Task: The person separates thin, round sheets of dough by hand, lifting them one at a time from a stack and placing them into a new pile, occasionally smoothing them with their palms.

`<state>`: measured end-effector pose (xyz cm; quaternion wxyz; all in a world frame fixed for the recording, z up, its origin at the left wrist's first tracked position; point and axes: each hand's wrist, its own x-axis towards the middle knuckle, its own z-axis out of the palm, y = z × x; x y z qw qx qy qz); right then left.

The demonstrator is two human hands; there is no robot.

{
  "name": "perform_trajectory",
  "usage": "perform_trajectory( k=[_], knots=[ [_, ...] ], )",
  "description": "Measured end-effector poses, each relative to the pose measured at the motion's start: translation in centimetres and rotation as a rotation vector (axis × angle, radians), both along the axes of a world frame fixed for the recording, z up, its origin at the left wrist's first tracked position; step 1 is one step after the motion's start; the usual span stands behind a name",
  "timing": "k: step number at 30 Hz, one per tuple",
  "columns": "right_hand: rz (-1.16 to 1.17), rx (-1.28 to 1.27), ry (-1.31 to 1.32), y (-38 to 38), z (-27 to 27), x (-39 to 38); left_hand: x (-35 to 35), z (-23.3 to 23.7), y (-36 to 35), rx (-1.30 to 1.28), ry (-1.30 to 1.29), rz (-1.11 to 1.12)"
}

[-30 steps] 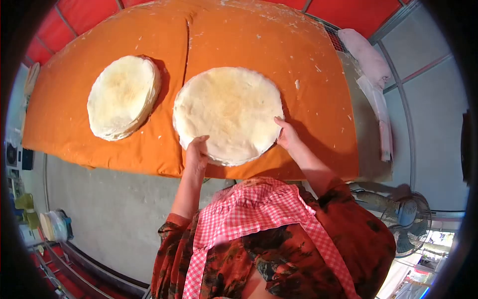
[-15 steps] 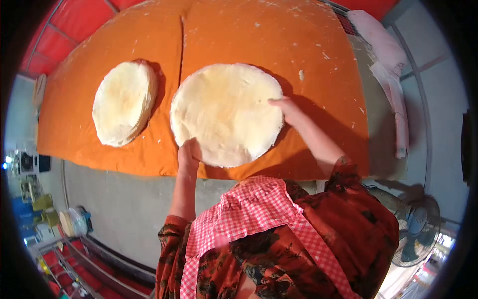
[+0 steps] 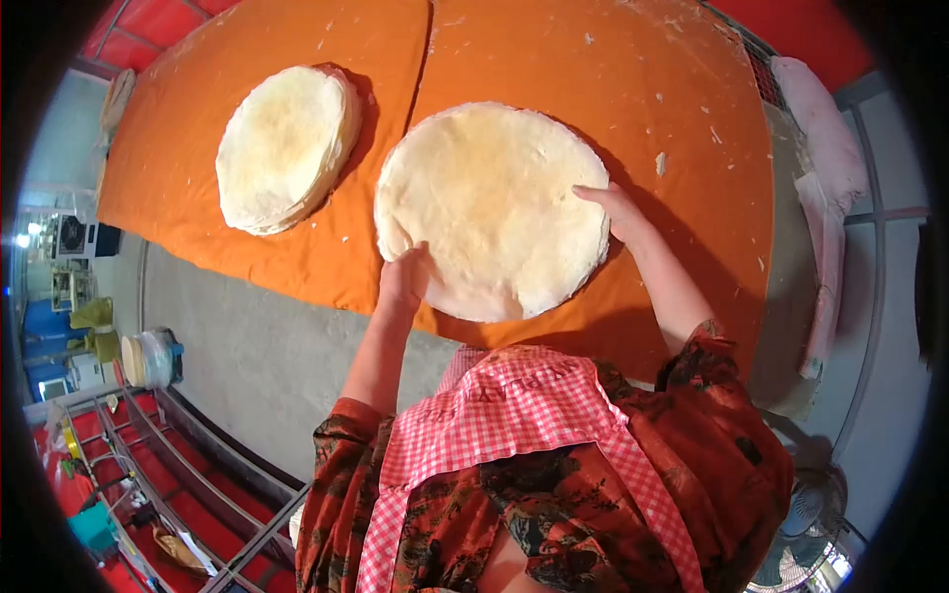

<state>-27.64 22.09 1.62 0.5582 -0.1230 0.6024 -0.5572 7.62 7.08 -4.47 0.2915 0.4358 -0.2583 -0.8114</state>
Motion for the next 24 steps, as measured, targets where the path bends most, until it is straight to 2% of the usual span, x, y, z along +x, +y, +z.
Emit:
perform_trajectory(
  k=[2,5,7,9,10,11,12,13,16,18,20,24],
  knots=[
    [0.040,-0.064,0.011,0.1,-1.0,-0.4,-0.1,0.3,0.0,0.005,0.030,0.001],
    [0.034,-0.115,0.134,0.3,-0.4,-0.6,0.0,0.8,0.4,-0.151,0.138,-0.046],
    [-0.008,-0.132,0.141,1.1,3.2,0.6,0.3,1.3,0.7,-0.176,0.075,-0.038],
    [-0.032,-0.120,0.106,1.7,3.7,0.9,0.0,2.3,0.4,-0.115,0.016,-0.058],
    [-0.003,-0.092,0.116,2.3,2.3,0.6,-0.1,3.4,0.5,-0.038,-0.008,-0.097],
    [0.021,-0.069,0.135,2.3,1.1,0.1,-0.4,4.4,0.3,-0.052,-0.156,-0.156],
    [0.011,-0.077,0.188,1.9,1.9,0.3,-1.0,5.9,0.6,-0.163,-0.059,-0.084],
    [-0.003,-0.080,0.238,1.7,2.7,0.6,-1.0,6.4,-0.2,-0.157,-0.015,-0.127],
    [-0.085,-0.060,0.327,0.0,8.5,2.5,0.0,10.4,-2.5,-0.147,0.097,-0.158],
    [-0.023,-0.104,0.343,-1.5,12.8,3.5,1.7,14.8,-5.2,-0.114,0.111,-0.173],
    [0.051,-0.325,0.343,-4.9,17.9,7.5,4.4,18.1,-8.6,-0.241,0.084,-0.141],
    [0.133,-0.338,0.460,-14.4,22.3,12.2,12.2,25.0,-16.8,-0.347,-0.006,-0.128]
  ],
)
